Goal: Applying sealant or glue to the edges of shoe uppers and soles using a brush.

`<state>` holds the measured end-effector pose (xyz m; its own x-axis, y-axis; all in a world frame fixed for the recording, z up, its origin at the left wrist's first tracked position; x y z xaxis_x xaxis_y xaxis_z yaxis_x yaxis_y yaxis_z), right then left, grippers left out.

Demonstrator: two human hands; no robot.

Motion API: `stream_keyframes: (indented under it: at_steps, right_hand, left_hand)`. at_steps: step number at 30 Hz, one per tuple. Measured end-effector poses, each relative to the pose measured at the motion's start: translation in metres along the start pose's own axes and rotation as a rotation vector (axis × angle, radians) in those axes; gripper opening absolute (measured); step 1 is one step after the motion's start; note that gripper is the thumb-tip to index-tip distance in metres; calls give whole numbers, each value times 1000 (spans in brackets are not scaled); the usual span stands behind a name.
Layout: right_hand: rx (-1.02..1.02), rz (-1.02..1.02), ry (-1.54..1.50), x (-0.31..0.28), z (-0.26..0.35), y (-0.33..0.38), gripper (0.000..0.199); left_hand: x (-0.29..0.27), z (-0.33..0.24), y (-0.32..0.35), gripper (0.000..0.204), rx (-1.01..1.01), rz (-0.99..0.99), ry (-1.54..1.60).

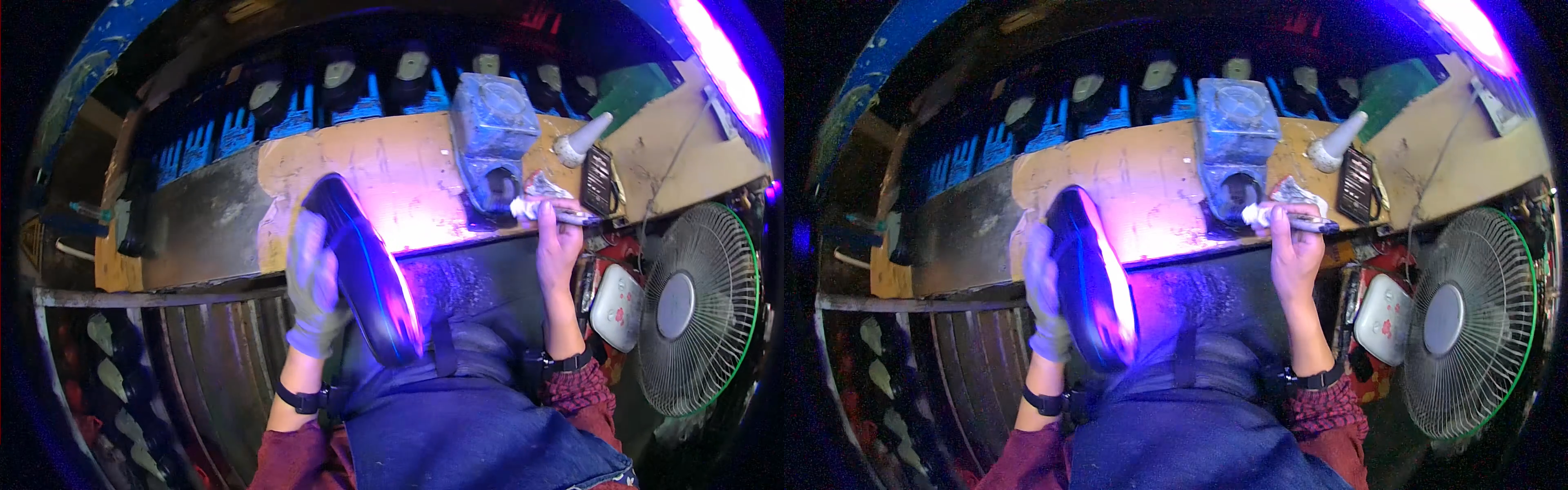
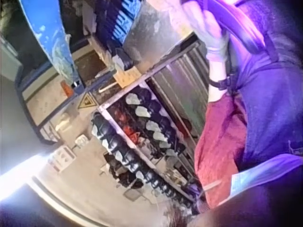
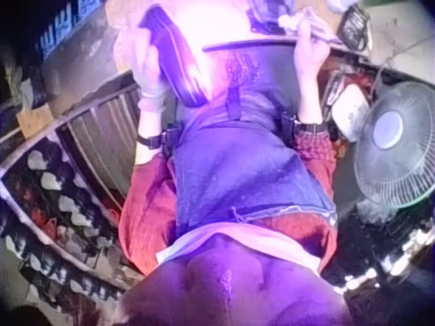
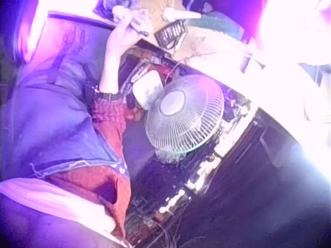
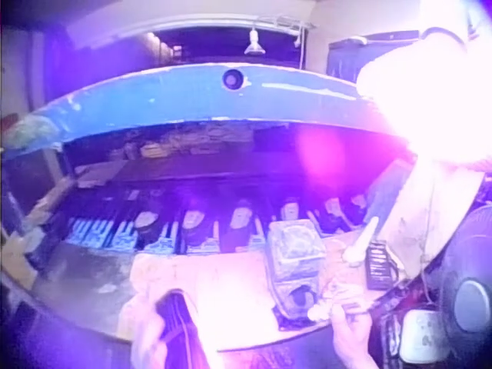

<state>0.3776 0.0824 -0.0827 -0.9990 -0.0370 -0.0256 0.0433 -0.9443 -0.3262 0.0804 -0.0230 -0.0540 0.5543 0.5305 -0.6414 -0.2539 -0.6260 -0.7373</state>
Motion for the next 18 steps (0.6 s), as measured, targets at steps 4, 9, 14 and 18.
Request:
stream_keyframes:
  at_steps: [4, 9, 14, 18]
  right_hand:
    - [63, 216, -222, 77, 10, -13, 8]
    - [286, 414, -304, 168, -5, -39, 14]
    - [255, 464, 27, 170, 4, -25, 20]
    - [167, 345, 291, 183, -5, -57, 28]
  left_hand:
    - [6, 15, 52, 53, -368, 178, 181]
    - [3, -2, 58, 49, -207, 172, 159]
    - [-1, -3, 62, 51, -200, 197, 161]
    - [1, -1, 62, 51, -191, 221, 154]
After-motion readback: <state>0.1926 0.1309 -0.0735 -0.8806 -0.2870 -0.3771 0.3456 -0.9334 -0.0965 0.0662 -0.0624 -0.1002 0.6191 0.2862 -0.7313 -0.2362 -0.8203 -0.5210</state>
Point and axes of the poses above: each hand's wrist, its own y-axis away from the middle knuckle, its own x-axis out of the palm, z = x × y, the point moved 7 cm from there along -y, towards the middle knuckle, and after that the axes turned 9 degrees about z, right-handed, at the moved point
